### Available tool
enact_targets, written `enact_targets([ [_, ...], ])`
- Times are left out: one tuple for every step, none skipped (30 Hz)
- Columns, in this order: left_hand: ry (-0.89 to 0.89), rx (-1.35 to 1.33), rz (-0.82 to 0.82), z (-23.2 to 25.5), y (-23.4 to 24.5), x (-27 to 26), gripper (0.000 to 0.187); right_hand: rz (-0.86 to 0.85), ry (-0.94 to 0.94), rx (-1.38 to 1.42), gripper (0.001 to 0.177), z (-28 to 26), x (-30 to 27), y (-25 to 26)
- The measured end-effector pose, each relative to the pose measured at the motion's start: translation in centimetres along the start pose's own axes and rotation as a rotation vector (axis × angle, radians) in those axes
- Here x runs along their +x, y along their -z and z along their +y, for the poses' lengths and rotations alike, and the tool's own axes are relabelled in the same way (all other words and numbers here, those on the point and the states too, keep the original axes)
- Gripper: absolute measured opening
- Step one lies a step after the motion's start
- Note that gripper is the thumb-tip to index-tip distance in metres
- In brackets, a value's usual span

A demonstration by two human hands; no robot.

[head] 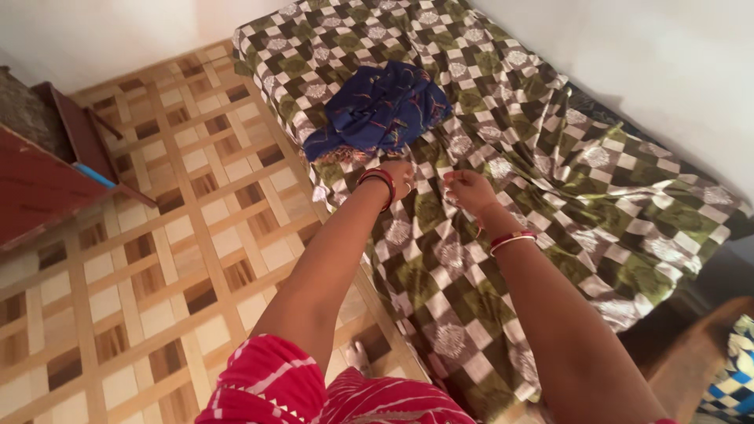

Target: The person folds a small striped cloth and places it on a pillow, then folds a dark blue cloth and places it on a sofa. The person then removes a checkered bedsheet from a bed, folds it, and spreads a dark patterned sheet over the bed.

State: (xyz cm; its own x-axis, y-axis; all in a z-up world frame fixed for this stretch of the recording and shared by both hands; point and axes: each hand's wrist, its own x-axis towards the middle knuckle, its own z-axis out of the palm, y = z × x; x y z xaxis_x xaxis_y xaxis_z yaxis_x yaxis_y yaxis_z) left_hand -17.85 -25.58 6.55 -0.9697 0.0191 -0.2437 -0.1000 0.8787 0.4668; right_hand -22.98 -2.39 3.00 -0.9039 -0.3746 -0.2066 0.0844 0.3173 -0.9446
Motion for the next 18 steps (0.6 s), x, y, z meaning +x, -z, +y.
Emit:
enact_targets([
  [0.021,0.003,-0.007,-1.0,0.4,0.4,0.041,-0.006,0.007,-0.022,0.032,-0.1,0.5,-0.7],
  [0.042,0.006,-0.015,-1.8,0.6,0.7,0.042,-0.012,0.014,-0.044,0.033,0.0,0.8,-1.3],
  [0.062,0.010,-0.022,-2.5,0.9,0.9,0.042,-0.018,0.020,-0.065,0.033,0.0,1.2,-1.9],
  [0.036,0.008,-0.003,-3.1,1.0,1.0,0.040,-0.012,0.026,-0.055,0.033,0.0,1.5,-2.5],
  [0.010,0.005,0.017,-3.6,1.1,1.1,0.038,-0.006,0.031,-0.045,0.032,0.1,1.8,-3.1],
  [-0.016,0.003,0.041,-4.1,1.4,1.3,0.036,0.000,0.040,-0.036,0.032,0.0,2.2,-3.5],
  [-0.006,-0.004,0.028,-4.4,1.6,1.5,0.036,0.012,0.008,-0.044,0.032,-0.1,2.6,-3.7],
  [0.005,-0.011,0.016,-4.6,1.7,1.7,0.036,0.022,-0.023,-0.053,0.032,-0.2,3.0,-3.8],
  [0.016,-0.018,0.004,-4.8,1.9,1.9,0.036,0.031,-0.054,-0.061,0.032,-0.4,3.4,-3.9],
  [0.019,-0.030,-0.014,-5.1,2.2,2.2,0.036,0.032,-0.059,-0.050,0.032,-0.5,3.8,-4.0],
  [0.022,-0.041,-0.032,-5.5,2.4,2.6,0.035,0.033,-0.064,-0.039,0.031,-0.5,4.3,-4.0],
  [0.027,-0.053,-0.052,-5.8,2.5,3.0,0.035,0.033,-0.071,-0.028,0.031,-0.4,4.8,-4.0],
  [0.020,-0.064,-0.050,-6.0,2.4,3.5,0.035,0.031,-0.060,-0.036,0.031,-0.2,5.3,-4.0],
  [0.014,-0.071,-0.047,-6.1,2.4,4.1,0.034,0.029,-0.048,-0.040,0.031,-0.2,5.9,-4.0],
  [0.008,-0.078,-0.044,-6.3,2.4,4.7,0.034,0.027,-0.035,-0.044,0.031,-0.2,6.5,-4.1],
  [0.006,-0.079,-0.044,-6.4,2.4,5.1,0.035,0.029,-0.052,-0.045,0.032,-0.2,7.0,-4.1],
  [0.004,-0.080,-0.045,-6.5,2.4,5.5,0.035,0.030,-0.069,-0.047,0.032,-0.3,7.5,-4.0],
  [0.001,-0.081,-0.043,-6.4,2.6,6.1,0.036,0.032,-0.083,-0.049,0.032,-0.6,8.1,-3.9],
])
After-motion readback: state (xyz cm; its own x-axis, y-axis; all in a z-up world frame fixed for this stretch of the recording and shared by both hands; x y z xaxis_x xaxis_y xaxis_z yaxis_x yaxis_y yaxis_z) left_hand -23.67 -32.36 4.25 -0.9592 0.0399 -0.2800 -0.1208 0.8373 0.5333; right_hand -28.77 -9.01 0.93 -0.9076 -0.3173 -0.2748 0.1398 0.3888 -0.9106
